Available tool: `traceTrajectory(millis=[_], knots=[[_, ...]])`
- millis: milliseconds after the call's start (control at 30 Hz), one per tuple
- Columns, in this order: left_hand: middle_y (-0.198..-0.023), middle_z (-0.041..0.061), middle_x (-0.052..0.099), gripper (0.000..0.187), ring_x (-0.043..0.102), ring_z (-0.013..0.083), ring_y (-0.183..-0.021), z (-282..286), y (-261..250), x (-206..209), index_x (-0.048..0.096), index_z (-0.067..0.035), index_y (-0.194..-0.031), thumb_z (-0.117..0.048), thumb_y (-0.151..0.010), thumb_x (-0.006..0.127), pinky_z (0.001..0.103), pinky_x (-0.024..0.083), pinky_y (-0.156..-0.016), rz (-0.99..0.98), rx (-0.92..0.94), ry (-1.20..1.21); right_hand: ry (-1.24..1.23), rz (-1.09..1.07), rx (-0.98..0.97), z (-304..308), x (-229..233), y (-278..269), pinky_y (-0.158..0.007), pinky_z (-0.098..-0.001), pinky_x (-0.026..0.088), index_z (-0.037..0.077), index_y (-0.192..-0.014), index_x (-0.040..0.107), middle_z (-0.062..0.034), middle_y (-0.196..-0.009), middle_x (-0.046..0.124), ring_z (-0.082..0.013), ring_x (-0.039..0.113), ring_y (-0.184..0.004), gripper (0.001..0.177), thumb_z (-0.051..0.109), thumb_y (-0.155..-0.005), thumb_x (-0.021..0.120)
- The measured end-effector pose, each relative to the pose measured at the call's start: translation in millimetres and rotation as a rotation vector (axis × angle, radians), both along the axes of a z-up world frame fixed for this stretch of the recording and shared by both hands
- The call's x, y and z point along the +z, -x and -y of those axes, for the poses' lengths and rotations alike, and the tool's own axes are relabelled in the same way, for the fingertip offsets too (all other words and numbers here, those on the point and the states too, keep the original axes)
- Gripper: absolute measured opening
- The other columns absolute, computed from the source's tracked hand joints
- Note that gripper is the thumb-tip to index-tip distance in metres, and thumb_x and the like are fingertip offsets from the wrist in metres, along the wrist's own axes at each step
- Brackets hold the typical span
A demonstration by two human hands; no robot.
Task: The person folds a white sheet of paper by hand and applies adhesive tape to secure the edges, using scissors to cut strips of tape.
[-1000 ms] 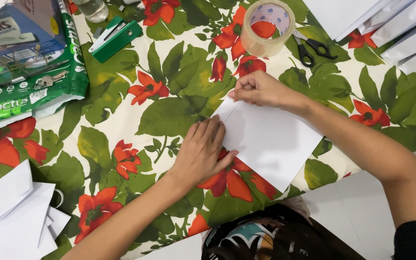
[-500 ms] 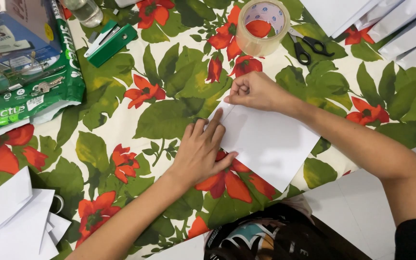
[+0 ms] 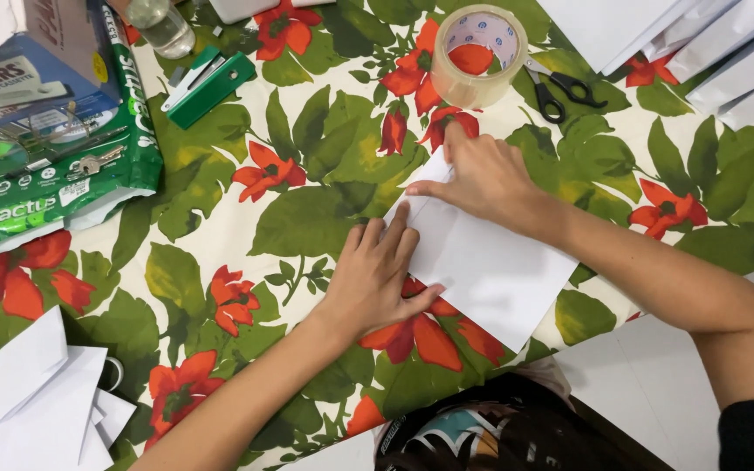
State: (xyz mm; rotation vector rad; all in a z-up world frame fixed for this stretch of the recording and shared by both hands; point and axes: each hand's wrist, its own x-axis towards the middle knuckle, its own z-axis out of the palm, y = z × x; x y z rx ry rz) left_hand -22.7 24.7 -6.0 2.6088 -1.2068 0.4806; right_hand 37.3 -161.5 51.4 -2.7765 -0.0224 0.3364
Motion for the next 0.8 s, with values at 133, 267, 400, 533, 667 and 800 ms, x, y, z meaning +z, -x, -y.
traceTrajectory(millis=[133,267,400,533,667,800], knots=[[-0.119,0.021,0.051,0.060,0.049,0.0290,-0.088,-1.3,0.8,-1.3,0.049,-0.005,-0.095,-0.062,-0.078,0.041,0.037,0.038,-0.075,-0.010,0.003,0.001,-0.027,-0.015,-0.022,11.3,-8.0,-7.2,-0.078,-0.0489,0.046,0.012,-0.086,0.047,-0.0148,-0.082,0.063,-0.0396,0.063,-0.089,0.045,0.051,-0.080,0.068],[-0.120,0.021,0.052,0.059,0.049,0.0288,-0.091,-2.9,2.8,-0.1,0.050,-0.005,-0.096,-0.061,-0.079,0.040,0.036,0.038,-0.076,-0.031,0.013,-0.003,-0.079,0.051,-0.045,25.7,-20.6,-15.8,-0.065,-0.0447,0.047,0.014,-0.077,0.054,-0.0062,-0.061,0.061,-0.0325,0.064,-0.072,0.034,0.044,-0.079,0.070],[-0.121,0.021,0.052,0.061,0.050,0.0287,-0.094,-3.5,4.1,-0.4,0.051,-0.005,-0.098,-0.062,-0.080,0.039,0.034,0.040,-0.076,-0.028,0.019,-0.026,-0.138,0.115,-0.061,35.7,-22.0,-15.6,-0.064,-0.0458,0.048,0.013,-0.081,0.058,-0.0062,-0.062,0.062,-0.0306,0.064,-0.072,0.027,0.038,-0.081,0.069],[-0.123,0.021,0.051,0.062,0.050,0.0292,-0.097,-4.8,7.5,1.2,0.051,-0.003,-0.104,-0.060,-0.083,0.035,0.035,0.040,-0.077,-0.034,0.032,0.003,-0.157,0.170,-0.064,41.0,-13.1,-10.0,-0.068,-0.0497,0.048,0.009,-0.089,0.061,-0.0087,-0.070,0.065,-0.0322,0.063,-0.076,0.032,0.041,-0.084,0.066],[-0.124,0.019,0.051,0.063,0.050,0.0288,-0.098,-5.2,5.7,-3.4,0.043,-0.001,-0.127,-0.051,-0.088,0.038,0.037,0.040,-0.082,-0.101,0.014,0.077,-0.389,0.207,0.091,56.1,-38.0,-20.1,-0.069,-0.0373,0.048,0.006,-0.092,0.063,-0.0115,-0.086,0.060,-0.0255,0.062,-0.077,0.034,0.022,-0.068,0.080],[-0.114,0.021,0.054,0.055,0.056,0.0324,-0.093,-5.2,0.3,-1.4,0.040,0.001,-0.131,-0.032,-0.088,0.050,0.040,0.045,-0.085,-0.241,-0.003,0.323,-0.669,0.024,0.075,61.0,-44.9,-24.0,-0.069,-0.0245,0.046,0.008,-0.099,0.057,-0.0026,-0.082,0.065,-0.0107,0.059,-0.072,0.040,0.011,-0.065,0.079]])
